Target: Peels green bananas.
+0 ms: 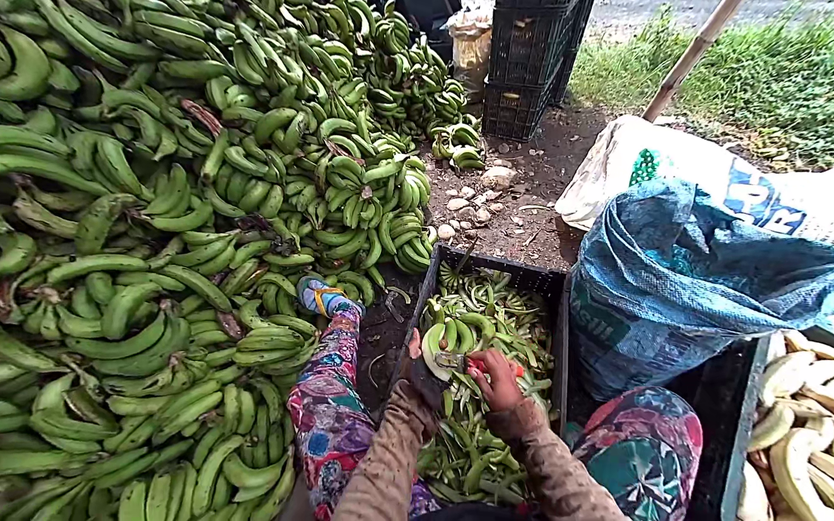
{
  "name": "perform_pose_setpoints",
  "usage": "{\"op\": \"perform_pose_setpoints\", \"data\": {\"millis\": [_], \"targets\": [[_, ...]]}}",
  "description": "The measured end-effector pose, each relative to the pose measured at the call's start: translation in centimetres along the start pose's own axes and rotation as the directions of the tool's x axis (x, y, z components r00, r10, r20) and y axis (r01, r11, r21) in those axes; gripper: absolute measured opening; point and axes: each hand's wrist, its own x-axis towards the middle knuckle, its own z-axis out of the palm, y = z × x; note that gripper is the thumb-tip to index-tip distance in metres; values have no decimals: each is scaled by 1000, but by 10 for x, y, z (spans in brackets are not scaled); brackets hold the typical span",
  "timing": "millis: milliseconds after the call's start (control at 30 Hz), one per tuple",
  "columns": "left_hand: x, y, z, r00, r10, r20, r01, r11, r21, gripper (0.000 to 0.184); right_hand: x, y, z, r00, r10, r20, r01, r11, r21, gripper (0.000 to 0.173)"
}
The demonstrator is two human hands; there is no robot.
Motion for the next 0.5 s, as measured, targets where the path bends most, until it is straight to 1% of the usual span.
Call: {"op": "perform_pose_setpoints", "data": {"millis": [33, 67, 133, 167, 200, 233, 267, 300, 333, 367, 400, 433, 467, 500], "targets": [[13, -12, -1, 1000, -10, -5, 10, 999, -35, 42, -14, 7, 11, 999, -21, -31, 22, 999, 35, 41], [18, -18, -4, 999, -16, 46, 18, 999, -35, 39, -22, 11, 17, 998, -28, -53, 30, 998, 46, 43], [17, -22, -1, 997, 3, 81, -6, 999, 42, 35, -20, 8, 19, 998, -15, -54, 15, 1000, 10, 41], [9, -20, 3, 996, 28, 82, -36, 995, 91, 34, -13, 3, 15, 999, 20, -30, -21, 999, -41, 39], [-5, -14, 8, 995, 56, 83, -66, 990, 126, 34, -2, -6, 8, 994, 104, 18, -102, 990, -97, 39], [-17, -10, 12, 994, 56, 97, -70, 988, 141, 33, 10, -12, 0, 971, 229, 73, -215, 962, -167, 41], [-26, -7, 12, 986, 58, 154, -73, 993, 91, 37, 25, -16, -10, 917, 372, 140, -333, 911, -242, 44], [-34, -10, 9, 969, 90, 231, -90, 996, -10, 40, 40, -16, -22, 831, 513, 216, -435, 840, -324, 48], [-34, -18, 5, 941, 122, 317, -83, 988, -132, 45, 51, -9, -34, 721, 629, 291, -502, 764, -406, 52], [-27, -26, -2, 897, 133, 420, -42, 975, -218, 46, 56, 1, -46, 621, 703, 345, -542, 704, -459, 55], [-19, -32, -11, 882, 120, 455, -32, 980, -197, 46, 54, 14, -57, 549, 753, 363, -571, 655, -495, 56], [-15, -35, -19, 921, 77, 382, -63, 997, -47, 47, 46, 29, -65, 502, 792, 348, -605, 609, -513, 56], [-16, -37, -21, 976, 32, 216, -81, 971, 225, 41, 38, 44, -72, 481, 819, 315, -648, 573, -501, 56], [-20, -39, -18, 998, -40, 56, 8, 872, 490, 37, 28, 60, -79, 472, 834, 288, -691, 552, -467, 57]]}}
